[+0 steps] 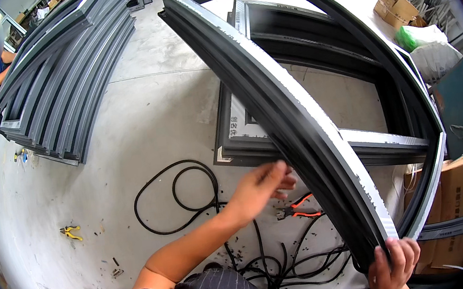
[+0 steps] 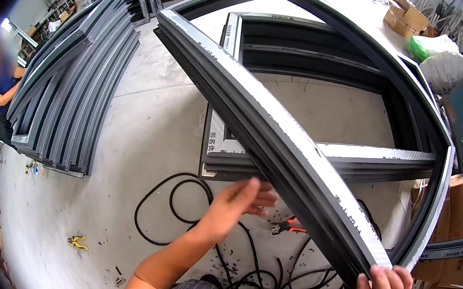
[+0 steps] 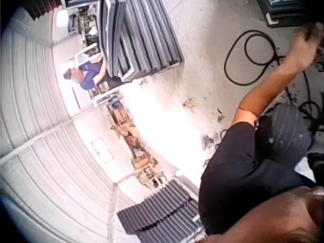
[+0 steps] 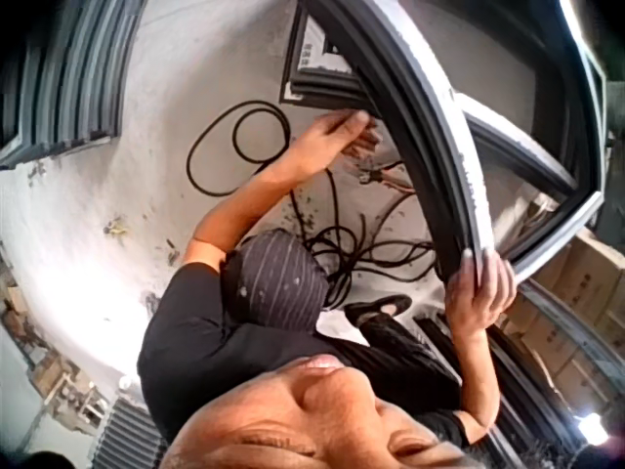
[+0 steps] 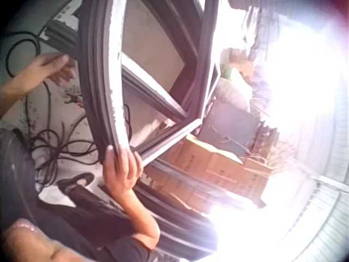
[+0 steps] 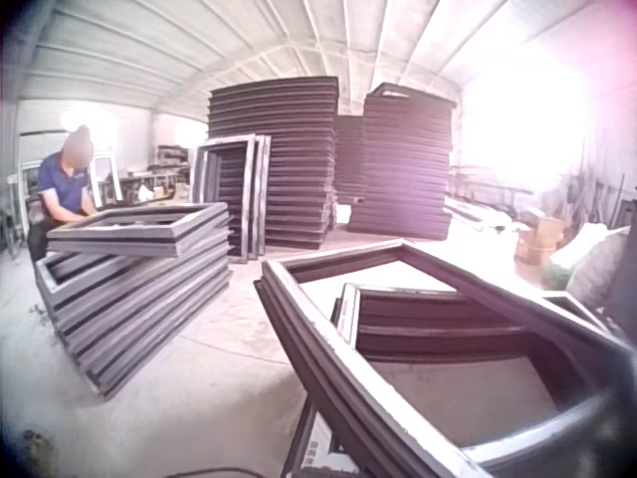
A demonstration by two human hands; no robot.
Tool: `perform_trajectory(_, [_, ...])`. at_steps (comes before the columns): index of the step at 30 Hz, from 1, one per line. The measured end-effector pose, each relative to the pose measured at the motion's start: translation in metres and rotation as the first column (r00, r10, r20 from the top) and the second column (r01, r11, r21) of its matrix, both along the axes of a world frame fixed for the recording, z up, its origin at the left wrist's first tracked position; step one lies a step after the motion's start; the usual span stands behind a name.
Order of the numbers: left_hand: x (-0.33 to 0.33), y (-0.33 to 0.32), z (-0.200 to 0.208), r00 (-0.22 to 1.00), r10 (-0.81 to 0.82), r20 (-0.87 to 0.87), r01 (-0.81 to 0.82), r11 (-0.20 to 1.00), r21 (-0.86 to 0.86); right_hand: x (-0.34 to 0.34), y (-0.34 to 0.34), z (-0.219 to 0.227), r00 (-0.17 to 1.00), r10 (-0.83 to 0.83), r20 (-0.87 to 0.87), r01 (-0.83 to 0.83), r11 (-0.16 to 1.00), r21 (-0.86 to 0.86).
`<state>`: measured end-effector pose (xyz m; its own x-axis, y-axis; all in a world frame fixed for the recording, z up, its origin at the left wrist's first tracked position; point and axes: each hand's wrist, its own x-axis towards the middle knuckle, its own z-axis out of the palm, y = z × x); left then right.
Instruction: The person fits a rubber seal into the groove of a metal window frame by hand, trims the excess with pliers, and then carries the frame across a warehouse to stack it on a pallet.
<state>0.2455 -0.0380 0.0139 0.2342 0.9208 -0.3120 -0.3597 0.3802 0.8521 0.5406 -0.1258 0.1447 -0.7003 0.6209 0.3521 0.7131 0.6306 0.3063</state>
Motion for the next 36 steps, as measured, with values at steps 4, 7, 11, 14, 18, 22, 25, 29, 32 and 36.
perform_trajectory(4, [0.016,0.027,0.019,0.993,0.101,0.057,-0.094,0.99,-0.104,0.03,-0.033,0.011,0.996,0.026,-0.089,-0.045,0.974,-0.223])
perform_trajectory(7, [0.024,0.031,0.021,0.981,0.188,-0.053,-0.192,0.977,-0.093,0.069,-0.056,0.02,0.937,-0.154,-0.313,-0.088,0.764,-0.639])
perform_trajectory(11, [0.026,0.025,0.022,0.94,0.275,-0.203,-0.291,0.955,-0.054,0.125,-0.118,0.014,0.306,-0.863,-0.402,-0.339,0.296,-0.893])
perform_trajectory(14, [0.032,0.027,0.023,0.904,0.284,-0.32,-0.307,0.951,-0.023,0.165,-0.142,0.004,0.296,-0.892,-0.343,-0.354,0.231,-0.906])
perform_trajectory(18, [0.054,0.013,0.037,0.939,0.278,-0.205,-0.298,0.951,-0.078,0.19,-0.144,-0.013,0.514,-0.779,-0.359,-0.05,0.39,-0.919])
perform_trajectory(22, [0.042,0.01,0.008,0.94,0.268,-0.21,-0.275,0.962,-0.002,0.207,-0.129,-0.026,0.644,-0.602,-0.471,-0.104,0.541,-0.835])
perform_trajectory(25, [0.062,-0.004,0.024,0.954,0.229,-0.196,-0.245,0.968,-0.061,0.207,-0.115,-0.029,0.642,-0.501,-0.581,-0.277,0.554,-0.785])
perform_trajectory(29, [0.088,-0.02,0.021,0.94,0.274,-0.203,-0.288,0.957,-0.042,0.213,-0.11,-0.041,0.538,-0.459,-0.707,-0.507,0.494,-0.706])
perform_trajectory(32, [0.098,-0.028,0.028,0.946,0.246,-0.211,-0.267,0.96,-0.079,0.217,-0.112,-0.054,0.487,-0.41,-0.771,-0.584,0.504,-0.636])
perform_trajectory(36, [0.122,-0.059,0.031,0.918,0.287,-0.275,-0.32,0.944,-0.082,0.215,-0.098,-0.065,0.457,-0.391,-0.799,-0.73,0.347,-0.588])
